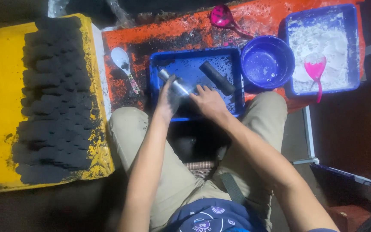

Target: Molding charcoal powder into cylindrical briquettes using a manual press tool.

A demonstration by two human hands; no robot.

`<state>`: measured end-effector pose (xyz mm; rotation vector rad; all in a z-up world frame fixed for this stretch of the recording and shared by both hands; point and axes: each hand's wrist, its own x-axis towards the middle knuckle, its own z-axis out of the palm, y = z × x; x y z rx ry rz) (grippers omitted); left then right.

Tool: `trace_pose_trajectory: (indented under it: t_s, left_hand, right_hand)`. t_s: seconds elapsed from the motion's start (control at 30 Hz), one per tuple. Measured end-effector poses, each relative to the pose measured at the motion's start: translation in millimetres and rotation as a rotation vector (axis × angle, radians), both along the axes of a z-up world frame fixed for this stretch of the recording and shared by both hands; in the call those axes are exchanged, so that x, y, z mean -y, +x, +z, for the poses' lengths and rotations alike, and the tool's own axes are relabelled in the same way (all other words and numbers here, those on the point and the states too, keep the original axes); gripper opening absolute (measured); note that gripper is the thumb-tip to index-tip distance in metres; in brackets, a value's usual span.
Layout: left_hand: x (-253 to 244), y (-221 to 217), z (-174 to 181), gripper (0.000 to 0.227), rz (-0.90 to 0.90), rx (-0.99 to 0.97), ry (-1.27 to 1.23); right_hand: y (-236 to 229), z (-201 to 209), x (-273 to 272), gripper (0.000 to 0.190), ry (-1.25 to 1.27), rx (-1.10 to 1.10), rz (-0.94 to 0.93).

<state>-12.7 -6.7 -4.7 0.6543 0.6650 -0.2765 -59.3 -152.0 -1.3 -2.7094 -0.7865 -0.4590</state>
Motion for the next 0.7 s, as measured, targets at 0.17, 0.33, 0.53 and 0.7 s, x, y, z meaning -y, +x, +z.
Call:
trace_pose_trajectory:
  t_s: [0.17, 0.33, 0.53, 0.7]
  left_hand:
    - [-0.8, 7.4, -15.3, 0.028, -0.025, -0.015, 0.150]
    - [0.9, 7.2, -8.5, 0.029, -0.003, -0.006, 0.267]
    - [-1.1, 19.7, -9.4, 0.027, 0.094, 0.112, 0.367]
    - [-0.4, 14.5, -2.0, 0.031, -0.011, 0.196, 0.626]
  right_hand:
    - [-3.9, 5.1, -19.6, 0.026, -0.002, -0.571, -0.080]
    - [-8.8, 18.4, -29.2, 0.030, 1.024, -1.142, -0.107]
    - [-4.2, 8.4, -23.0, 0.020, 1.178, -0.890, -0.271]
    - [6.0, 11.8, 6.4, 0.014, 0.647, -0.501, -0.215]
